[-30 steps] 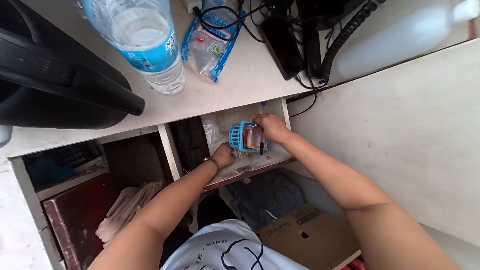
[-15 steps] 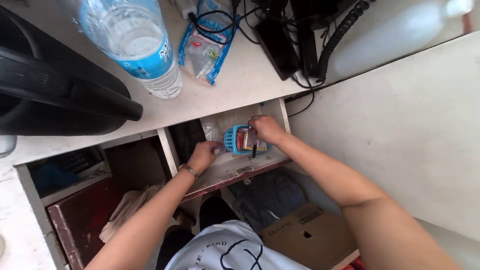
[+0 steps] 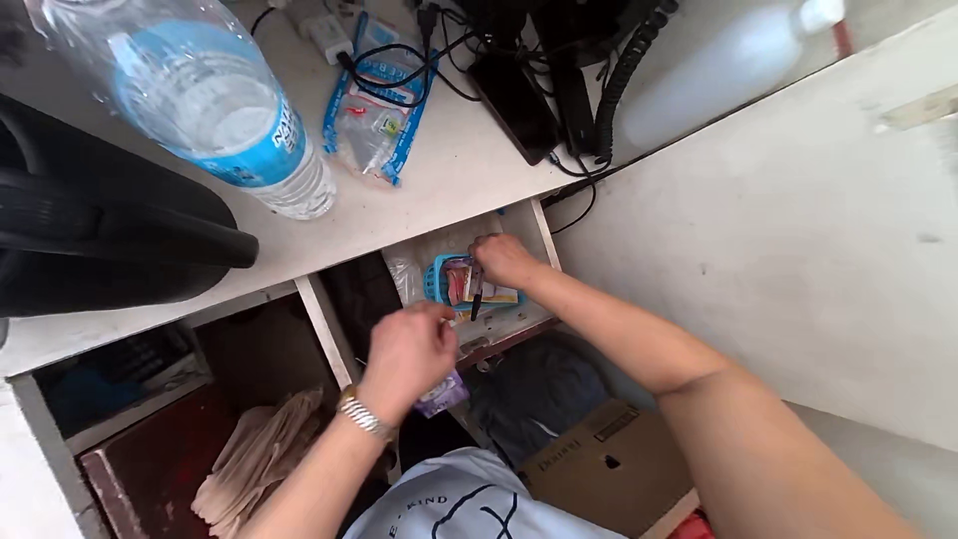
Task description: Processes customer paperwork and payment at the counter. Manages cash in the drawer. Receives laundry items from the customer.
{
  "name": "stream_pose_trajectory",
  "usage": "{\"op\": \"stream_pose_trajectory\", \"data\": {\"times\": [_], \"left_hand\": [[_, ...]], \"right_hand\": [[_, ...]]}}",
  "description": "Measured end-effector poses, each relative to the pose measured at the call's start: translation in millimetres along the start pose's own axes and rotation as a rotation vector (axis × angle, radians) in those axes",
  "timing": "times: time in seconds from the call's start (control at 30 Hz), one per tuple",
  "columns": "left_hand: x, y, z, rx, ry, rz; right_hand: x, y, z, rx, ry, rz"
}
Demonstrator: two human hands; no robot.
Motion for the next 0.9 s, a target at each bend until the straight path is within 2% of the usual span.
{"op": "stream_pose_trajectory", "data": {"times": [0.1,0.2,0.33,0.6,0.7,0.8,0.83,0.9], "left_hand": [[60,11,-21,-0.073,-0.253,-0.246],[85,0,-33,-0.207,-0.352,-0.237],[107,-16,-40,-0.251,-0.364,-0.223],[94,-14,-46,-0.328,-0.288,-0.060],[72,-3,-27,-0.196,-0.182,0.070],[21,-3,16,0.064,0.144,0.360],[0,-8,32,0.101,0.240,0.464],[-39,-31,61,0.031,0.392,0.635]], "right_hand": [[1,-1,0,-0.012,0.008,0.026],[1,-3,2,-0.031,0.029,0.039],[2,-6,4,-0.044,0.028,0.058],[4,-8,3,-0.057,0.022,0.059],[3,-4,4,-0.071,0.040,0.029],[1,-1,4,-0.084,0.058,-0.006],[0,0,3,-0.084,0.054,-0.020],[0,4,3,-0.075,0.039,-0.042]]}}
Point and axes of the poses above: each hand's wrist, its own z-axis away from the middle knuckle, its own x-axis out of the palm, y = z × x, the point moved 10 cm from there along -z, towards the middle knuckle, and after that the axes turned 7 degrees about z, right-handed, at the moved point
